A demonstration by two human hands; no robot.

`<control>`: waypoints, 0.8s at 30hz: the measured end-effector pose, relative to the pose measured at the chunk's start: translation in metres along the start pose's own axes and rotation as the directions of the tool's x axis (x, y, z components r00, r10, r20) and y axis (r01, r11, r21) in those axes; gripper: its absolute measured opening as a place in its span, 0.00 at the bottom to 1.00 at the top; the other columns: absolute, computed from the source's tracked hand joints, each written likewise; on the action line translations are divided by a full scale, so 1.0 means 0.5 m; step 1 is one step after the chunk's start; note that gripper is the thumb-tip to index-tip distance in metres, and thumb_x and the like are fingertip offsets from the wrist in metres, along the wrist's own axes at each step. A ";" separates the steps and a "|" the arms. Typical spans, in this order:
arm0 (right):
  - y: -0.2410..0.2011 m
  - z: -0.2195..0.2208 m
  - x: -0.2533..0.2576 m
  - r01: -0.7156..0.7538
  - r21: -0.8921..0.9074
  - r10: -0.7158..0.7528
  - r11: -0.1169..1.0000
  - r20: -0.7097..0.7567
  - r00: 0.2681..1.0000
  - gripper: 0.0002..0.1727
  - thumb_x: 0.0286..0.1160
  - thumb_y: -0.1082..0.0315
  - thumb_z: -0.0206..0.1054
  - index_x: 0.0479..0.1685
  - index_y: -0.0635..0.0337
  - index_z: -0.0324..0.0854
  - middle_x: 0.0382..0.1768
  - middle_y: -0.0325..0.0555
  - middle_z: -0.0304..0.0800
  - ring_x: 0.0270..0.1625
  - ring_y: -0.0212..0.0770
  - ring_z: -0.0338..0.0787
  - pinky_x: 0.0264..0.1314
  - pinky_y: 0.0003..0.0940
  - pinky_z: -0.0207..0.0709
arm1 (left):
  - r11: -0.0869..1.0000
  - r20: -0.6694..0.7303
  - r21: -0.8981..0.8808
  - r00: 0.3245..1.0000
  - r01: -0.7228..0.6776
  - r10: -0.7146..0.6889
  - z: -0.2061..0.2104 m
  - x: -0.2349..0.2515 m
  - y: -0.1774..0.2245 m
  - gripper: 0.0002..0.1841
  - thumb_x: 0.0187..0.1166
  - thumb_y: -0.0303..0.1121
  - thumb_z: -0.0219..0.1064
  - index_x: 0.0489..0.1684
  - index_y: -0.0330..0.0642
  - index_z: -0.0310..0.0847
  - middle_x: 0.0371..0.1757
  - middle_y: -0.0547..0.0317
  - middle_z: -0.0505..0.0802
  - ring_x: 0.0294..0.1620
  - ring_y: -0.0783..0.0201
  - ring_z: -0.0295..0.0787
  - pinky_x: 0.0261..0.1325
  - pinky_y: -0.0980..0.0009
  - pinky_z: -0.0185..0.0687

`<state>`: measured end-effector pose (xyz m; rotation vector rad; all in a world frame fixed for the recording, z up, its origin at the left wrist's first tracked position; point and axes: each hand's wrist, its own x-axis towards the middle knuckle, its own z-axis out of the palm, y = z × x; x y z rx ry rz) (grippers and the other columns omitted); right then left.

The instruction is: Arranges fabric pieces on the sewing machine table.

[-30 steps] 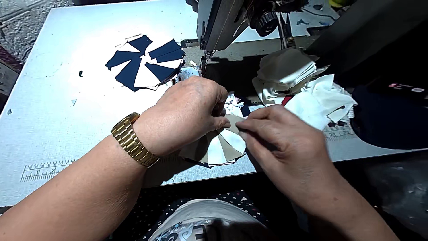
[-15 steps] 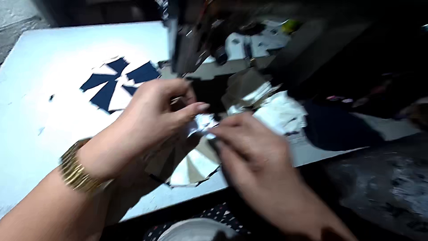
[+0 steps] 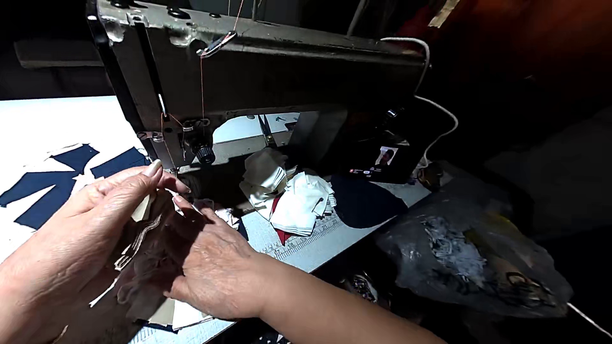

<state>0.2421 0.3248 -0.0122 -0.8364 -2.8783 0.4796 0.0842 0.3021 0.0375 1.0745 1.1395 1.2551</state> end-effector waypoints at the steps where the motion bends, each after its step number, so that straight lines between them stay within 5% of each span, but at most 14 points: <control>1: -0.002 -0.006 -0.001 -0.004 0.017 0.004 1.000 0.016 1.000 0.35 0.88 0.44 0.56 0.86 0.57 0.68 0.90 0.51 0.61 0.97 0.49 0.45 0.96 0.53 0.39 | 0.997 0.037 -0.045 0.998 0.059 -0.057 -0.002 0.001 -0.001 0.27 0.96 0.45 0.36 0.44 0.46 0.85 0.23 0.64 0.85 0.11 0.79 0.70 0.13 0.88 0.63; 4: -0.010 -0.028 -0.003 -0.019 0.112 0.017 0.994 0.014 1.000 0.32 0.90 0.44 0.52 0.85 0.53 0.72 0.87 0.47 0.68 0.94 0.46 0.53 0.96 0.54 0.40 | 0.976 0.205 -0.171 0.973 0.139 -0.102 -0.025 0.000 -0.011 0.30 0.93 0.45 0.31 0.52 0.46 0.85 0.30 0.59 0.88 0.16 0.78 0.74 0.17 0.88 0.67; 7: -0.004 -0.027 -0.003 0.015 0.133 -0.001 0.991 -0.106 0.994 0.25 0.88 0.50 0.57 0.74 0.53 0.82 0.75 0.45 0.82 0.87 0.44 0.67 0.94 0.54 0.45 | 0.993 0.268 -0.104 0.963 0.064 -0.034 -0.034 0.003 -0.017 0.25 0.89 0.39 0.34 0.55 0.48 0.84 0.27 0.61 0.86 0.15 0.78 0.73 0.17 0.87 0.67; 10: 0.007 -0.001 -0.002 -0.023 0.108 0.033 0.994 -0.087 0.996 0.34 0.90 0.40 0.51 0.84 0.53 0.72 0.89 0.47 0.64 0.94 0.47 0.53 0.96 0.54 0.40 | 0.999 0.250 -0.041 0.968 0.032 -0.020 -0.030 0.002 -0.019 0.20 0.82 0.31 0.42 0.55 0.50 0.83 0.23 0.62 0.82 0.11 0.79 0.68 0.13 0.88 0.62; 14: 0.005 0.002 -0.002 -0.040 0.097 0.047 0.994 -0.071 0.996 0.35 0.90 0.40 0.50 0.84 0.54 0.73 0.89 0.49 0.64 0.94 0.48 0.53 0.95 0.54 0.41 | 0.998 0.159 -0.014 0.986 0.061 -0.058 -0.016 -0.008 -0.013 0.20 0.80 0.23 0.48 0.62 0.47 0.82 0.24 0.60 0.84 0.11 0.78 0.71 0.13 0.87 0.66; 18: 0.012 -0.011 -0.011 0.005 0.138 0.019 0.990 -0.168 0.986 0.26 0.86 0.50 0.62 0.76 0.53 0.80 0.79 0.48 0.78 0.89 0.47 0.66 0.93 0.56 0.50 | 0.996 0.164 -0.031 0.983 0.086 -0.079 -0.011 -0.011 -0.006 0.16 0.89 0.28 0.49 0.66 0.51 0.80 0.28 0.61 0.84 0.12 0.78 0.72 0.13 0.87 0.69; 21: 0.039 -0.036 -0.041 0.061 0.146 -0.007 0.987 -0.340 0.941 0.14 0.78 0.65 0.69 0.56 0.60 0.90 0.68 0.55 0.86 0.82 0.55 0.75 0.86 0.57 0.62 | 0.984 0.202 -0.112 0.973 0.141 -0.117 -0.018 -0.008 -0.007 0.16 0.89 0.29 0.49 0.66 0.52 0.79 0.31 0.64 0.86 0.21 0.77 0.81 0.23 0.84 0.81; 24: 0.091 -0.088 -0.106 0.119 0.165 -0.038 0.979 -0.430 0.902 0.17 0.81 0.74 0.62 0.64 0.67 0.86 0.73 0.57 0.82 0.77 0.45 0.80 0.81 0.37 0.73 | 0.947 0.207 -0.268 0.971 0.176 -0.122 -0.015 -0.009 -0.009 0.13 0.90 0.28 0.51 0.64 0.47 0.77 0.38 0.61 0.93 0.34 0.73 0.93 0.34 0.80 0.91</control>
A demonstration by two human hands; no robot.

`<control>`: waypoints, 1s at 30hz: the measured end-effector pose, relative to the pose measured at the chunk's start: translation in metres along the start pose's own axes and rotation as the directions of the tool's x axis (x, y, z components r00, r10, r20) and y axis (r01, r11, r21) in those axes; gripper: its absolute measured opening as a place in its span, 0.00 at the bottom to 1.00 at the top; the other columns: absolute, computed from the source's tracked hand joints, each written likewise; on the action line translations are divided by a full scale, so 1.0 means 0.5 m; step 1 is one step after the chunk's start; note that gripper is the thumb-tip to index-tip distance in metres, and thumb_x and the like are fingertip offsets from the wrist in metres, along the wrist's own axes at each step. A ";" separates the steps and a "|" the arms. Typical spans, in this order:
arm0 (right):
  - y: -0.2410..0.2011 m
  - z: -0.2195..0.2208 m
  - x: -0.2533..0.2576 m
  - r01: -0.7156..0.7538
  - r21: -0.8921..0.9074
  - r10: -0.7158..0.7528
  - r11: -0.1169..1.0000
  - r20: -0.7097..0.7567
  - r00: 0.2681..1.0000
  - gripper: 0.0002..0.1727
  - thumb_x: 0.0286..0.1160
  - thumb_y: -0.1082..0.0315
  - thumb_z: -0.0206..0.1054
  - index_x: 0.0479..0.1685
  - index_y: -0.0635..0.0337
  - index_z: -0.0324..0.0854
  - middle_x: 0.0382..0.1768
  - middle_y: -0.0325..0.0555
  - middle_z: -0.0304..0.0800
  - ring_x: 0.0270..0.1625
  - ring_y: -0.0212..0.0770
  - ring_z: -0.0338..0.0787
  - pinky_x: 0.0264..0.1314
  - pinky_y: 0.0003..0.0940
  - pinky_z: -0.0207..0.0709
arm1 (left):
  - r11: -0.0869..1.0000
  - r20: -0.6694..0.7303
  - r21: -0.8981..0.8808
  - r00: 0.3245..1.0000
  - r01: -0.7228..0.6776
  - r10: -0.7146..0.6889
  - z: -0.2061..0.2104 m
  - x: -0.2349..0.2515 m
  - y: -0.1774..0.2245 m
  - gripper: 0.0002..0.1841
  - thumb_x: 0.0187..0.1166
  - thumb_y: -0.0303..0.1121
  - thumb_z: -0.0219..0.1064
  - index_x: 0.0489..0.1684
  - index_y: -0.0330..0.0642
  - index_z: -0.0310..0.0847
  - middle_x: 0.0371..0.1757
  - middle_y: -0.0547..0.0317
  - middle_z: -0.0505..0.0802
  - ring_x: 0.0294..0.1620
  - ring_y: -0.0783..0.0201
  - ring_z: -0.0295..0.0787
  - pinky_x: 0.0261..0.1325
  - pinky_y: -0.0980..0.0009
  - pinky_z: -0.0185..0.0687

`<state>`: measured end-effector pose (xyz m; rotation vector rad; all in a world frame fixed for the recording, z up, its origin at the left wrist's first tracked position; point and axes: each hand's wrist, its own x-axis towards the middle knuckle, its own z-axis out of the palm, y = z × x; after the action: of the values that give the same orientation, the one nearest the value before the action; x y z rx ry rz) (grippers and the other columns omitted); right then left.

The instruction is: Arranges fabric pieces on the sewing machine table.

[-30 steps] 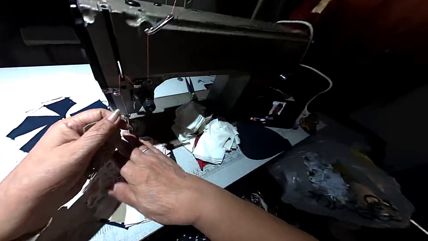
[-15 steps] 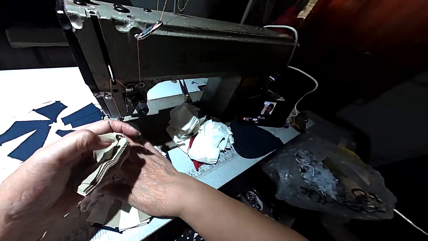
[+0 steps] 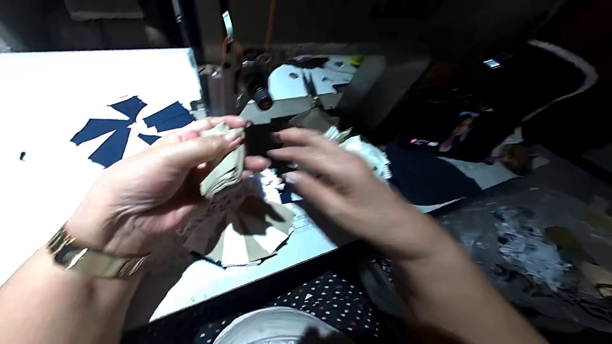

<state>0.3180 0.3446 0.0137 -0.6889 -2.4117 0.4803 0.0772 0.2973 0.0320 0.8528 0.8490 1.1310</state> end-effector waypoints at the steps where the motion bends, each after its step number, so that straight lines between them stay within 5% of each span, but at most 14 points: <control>1: 0.010 -0.030 -0.018 -0.002 -0.031 0.001 1.000 -0.029 1.000 0.15 0.80 0.74 0.62 0.60 0.67 0.88 0.69 0.55 0.85 0.72 0.40 0.84 0.76 0.32 0.78 | 0.999 -0.025 -0.041 1.000 0.003 -0.004 0.006 -0.001 0.000 0.13 0.90 0.27 0.51 0.64 0.45 0.77 0.39 0.59 0.95 0.36 0.71 0.95 0.35 0.79 0.91; 6: 0.018 -0.085 -0.108 -0.139 -0.055 0.132 0.989 -0.111 0.985 0.09 0.75 0.70 0.68 0.46 0.60 0.92 0.51 0.41 0.91 0.53 0.30 0.90 0.57 0.23 0.87 | 0.989 -0.116 -0.128 0.989 0.078 -0.094 0.017 0.004 0.002 0.11 0.90 0.30 0.55 0.63 0.41 0.78 0.46 0.50 0.94 0.43 0.61 0.96 0.42 0.71 0.94; 11: 0.017 -0.047 -0.144 -0.105 -0.156 0.092 0.982 -0.090 0.992 0.10 0.74 0.67 0.68 0.44 0.60 0.94 0.51 0.43 0.91 0.55 0.31 0.89 0.59 0.23 0.84 | 0.992 -0.119 -0.102 0.989 0.080 -0.092 0.014 0.009 0.001 0.14 0.90 0.28 0.49 0.67 0.41 0.75 0.52 0.48 0.93 0.49 0.59 0.96 0.48 0.67 0.94; 14: 0.041 -0.102 -0.163 -0.154 -0.219 0.112 0.964 -0.194 0.975 0.12 0.78 0.67 0.67 0.49 0.64 0.92 0.56 0.49 0.90 0.57 0.37 0.90 0.62 0.32 0.85 | 0.992 -0.127 -0.095 0.987 0.081 -0.093 0.013 0.013 0.000 0.16 0.89 0.27 0.47 0.69 0.43 0.74 0.52 0.48 0.94 0.47 0.59 0.97 0.46 0.68 0.94; 17: 0.081 -0.144 -0.188 -0.220 -0.213 0.153 0.952 -0.294 0.944 0.13 0.79 0.64 0.68 0.53 0.60 0.91 0.57 0.45 0.89 0.55 0.35 0.89 0.58 0.30 0.85 | 0.990 -0.138 -0.095 0.984 0.100 -0.113 0.017 0.012 0.000 0.16 0.91 0.28 0.47 0.71 0.45 0.71 0.53 0.47 0.94 0.47 0.57 0.97 0.45 0.68 0.94; 25: 0.037 -0.048 -0.132 -0.186 -0.230 0.138 0.955 -0.210 0.968 0.10 0.77 0.69 0.68 0.44 0.64 0.93 0.51 0.50 0.90 0.53 0.33 0.89 0.56 0.24 0.84 | 0.993 -0.118 -0.005 0.986 0.117 -0.117 0.018 0.011 -0.004 0.15 0.89 0.25 0.46 0.67 0.45 0.72 0.45 0.50 0.95 0.40 0.61 0.96 0.42 0.70 0.93; 30: 0.047 -0.021 -0.109 -0.255 -0.238 0.227 0.937 -0.140 0.964 0.14 0.76 0.61 0.72 0.50 0.61 0.90 0.49 0.47 0.84 0.44 0.34 0.86 0.45 0.26 0.82 | 0.993 -0.115 -0.031 0.986 0.114 -0.117 0.018 0.012 -0.001 0.15 0.90 0.26 0.45 0.67 0.43 0.71 0.45 0.49 0.94 0.39 0.61 0.96 0.43 0.69 0.94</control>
<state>0.3713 0.3342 -0.0128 -1.1043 -2.3158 0.2207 0.0864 0.3017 0.0348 0.7131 0.9672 1.0948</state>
